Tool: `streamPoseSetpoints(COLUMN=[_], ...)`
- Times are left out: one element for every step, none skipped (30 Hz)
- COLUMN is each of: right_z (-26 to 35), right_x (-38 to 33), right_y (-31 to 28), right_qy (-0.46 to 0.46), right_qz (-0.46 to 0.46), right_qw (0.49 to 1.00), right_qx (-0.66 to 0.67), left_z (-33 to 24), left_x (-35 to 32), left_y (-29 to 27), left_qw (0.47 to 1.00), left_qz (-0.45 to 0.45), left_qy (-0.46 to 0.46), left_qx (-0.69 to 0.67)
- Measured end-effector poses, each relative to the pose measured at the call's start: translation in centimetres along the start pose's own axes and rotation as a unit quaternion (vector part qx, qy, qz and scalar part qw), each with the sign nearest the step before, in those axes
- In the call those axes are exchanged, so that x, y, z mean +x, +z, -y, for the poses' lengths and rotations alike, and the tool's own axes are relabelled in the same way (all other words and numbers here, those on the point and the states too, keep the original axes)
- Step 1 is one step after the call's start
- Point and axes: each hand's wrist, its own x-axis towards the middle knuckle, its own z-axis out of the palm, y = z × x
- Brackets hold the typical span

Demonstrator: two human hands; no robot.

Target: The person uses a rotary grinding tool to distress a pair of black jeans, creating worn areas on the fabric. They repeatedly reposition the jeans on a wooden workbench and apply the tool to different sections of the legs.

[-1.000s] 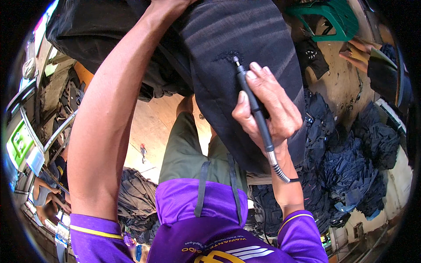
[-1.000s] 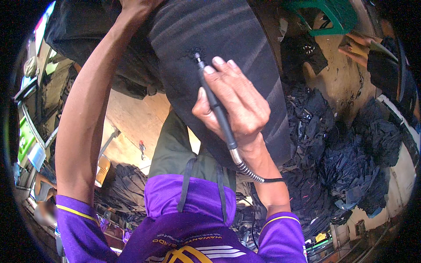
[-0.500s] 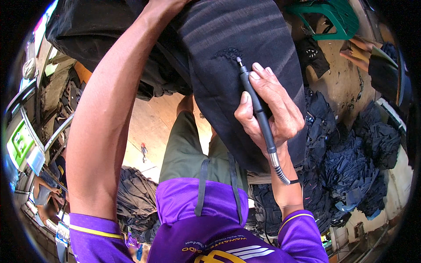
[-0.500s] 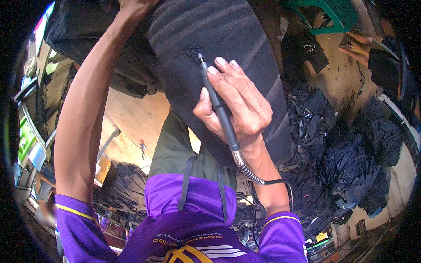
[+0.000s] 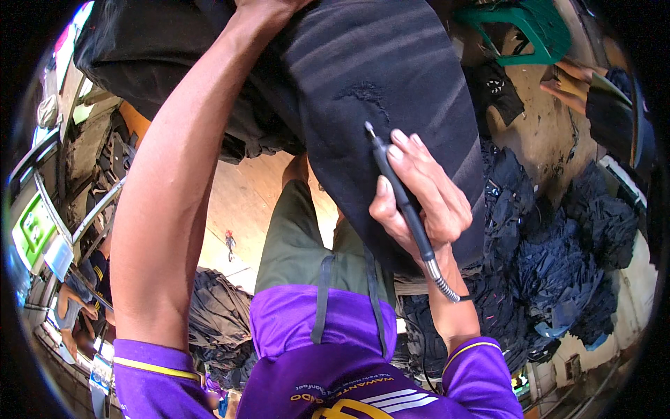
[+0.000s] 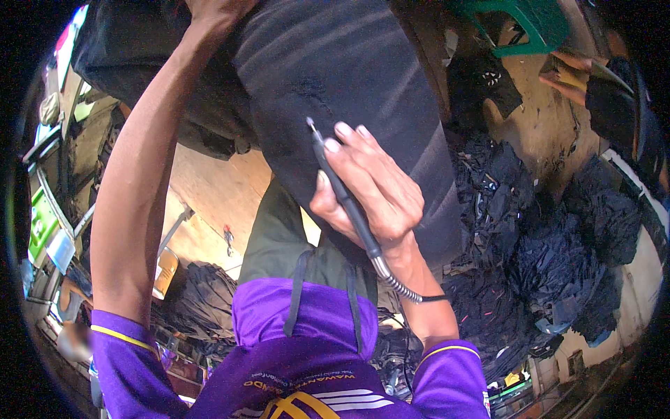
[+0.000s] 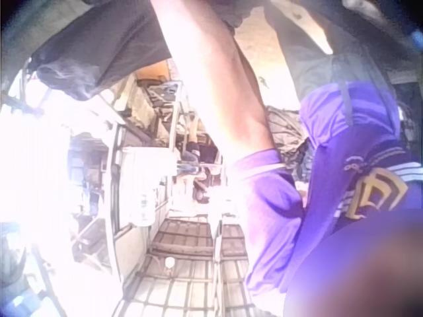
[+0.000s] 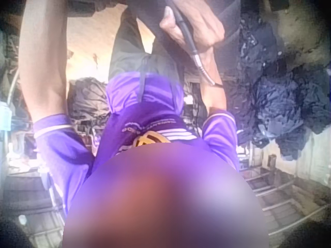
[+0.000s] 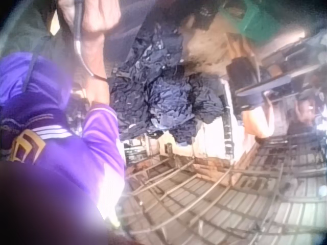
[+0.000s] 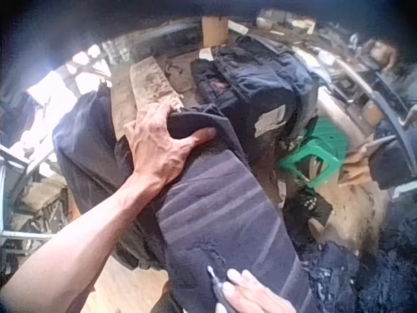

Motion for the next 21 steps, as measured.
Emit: streamPoseSetpoints(right_z=[-0.2,-0.4,-0.5,-0.7,-0.8,-0.7,-0.7,-0.7,-0.6,-0.6,-0.6,-0.6,-0.6,-0.6,-0.6,-0.5,-0.5,-0.4,-0.4,-0.3,-0.2], right_x=[0.3,0.5,0.8,1.0,1.1,1.2,1.1,1.1,0.9,0.8,0.7,0.6,0.5,0.4,0.3,0.2,0.1,0.0,-0.1,-0.2,-0.3], right_y=[0.3,0.5,0.8,1.0,1.2,1.2,1.1,1.0,0.9,0.8,0.7,0.6,0.6,0.5,0.5,0.4,0.3,0.2,0.0,-0.2,-0.2], right_qy=[0.001,-0.003,-0.007,-0.003,-0.012,-0.016,-0.016,-0.019,-0.017,-0.017,-0.017,-0.016,-0.013,-0.011,-0.010,-0.009,-0.008,-0.003,0.002,0.007,0.008], right_qz=[-0.004,-0.004,-0.004,0.004,-0.005,-0.013,-0.011,-0.011,-0.007,-0.005,-0.004,-0.004,-0.005,-0.004,-0.006,-0.005,-0.005,-0.002,0.002,0.006,0.003], right_qw=[1.000,1.000,1.000,1.000,1.000,1.000,1.000,1.000,1.000,1.000,1.000,1.000,1.000,1.000,1.000,1.000,1.000,1.000,1.000,1.000,1.000], right_qx=[-0.003,-0.008,-0.013,-0.020,-0.016,-0.010,-0.006,-0.003,-0.004,-0.005,-0.006,-0.006,-0.006,-0.008,-0.006,-0.005,-0.005,-0.007,-0.008,-0.010,-0.009], left_z=[-0.1,-0.1,-0.2,-0.2,-0.2,-0.3,-0.3,-0.3,-0.3,-0.4,-0.4,-0.4,-0.4,-0.4,-0.4,-0.5,-0.5,-0.6,-0.6,-0.7,-0.7], left_x=[0.0,-0.1,-0.1,0.0,0.0,0.0,0.0,-0.1,-0.1,-0.1,-0.1,-0.1,-0.1,-0.1,-0.1,-0.1,-0.1,-0.1,-0.1,-0.1,-0.1], left_y=[0.0,0.0,0.0,0.0,-0.1,-0.1,-0.1,-0.1,-0.1,-0.1,0.0,0.0,0.0,0.1,0.1,0.1,0.0,0.0,0.0,-0.1,-0.1], left_qw=[1.000,1.000,1.000,1.000,1.000,1.000,1.000,1.000,1.000,1.000,1.000,1.000,1.000,1.000,1.000,1.000,1.000,1.000,1.000,1.000,1.000], left_qz=[0.003,0.003,0.001,0.000,0.000,0.000,-0.001,0.002,0.006,0.010,0.006,0.002,-0.003,-0.002,-0.002,-0.002,0.003,0.009,0.015,0.012,0.010], left_qy=[0.000,-0.001,-0.001,-0.002,-0.001,-0.002,-0.003,-0.004,-0.005,-0.007,-0.006,-0.006,-0.005,-0.004,-0.003,-0.002,-0.006,-0.011,-0.016,-0.015,-0.013], left_qx=[0.000,0.000,0.001,0.003,0.003,0.003,0.004,0.008,0.013,0.017,0.016,0.014,0.013,0.012,0.012,0.012,0.012,0.012,0.013,0.014,0.016])
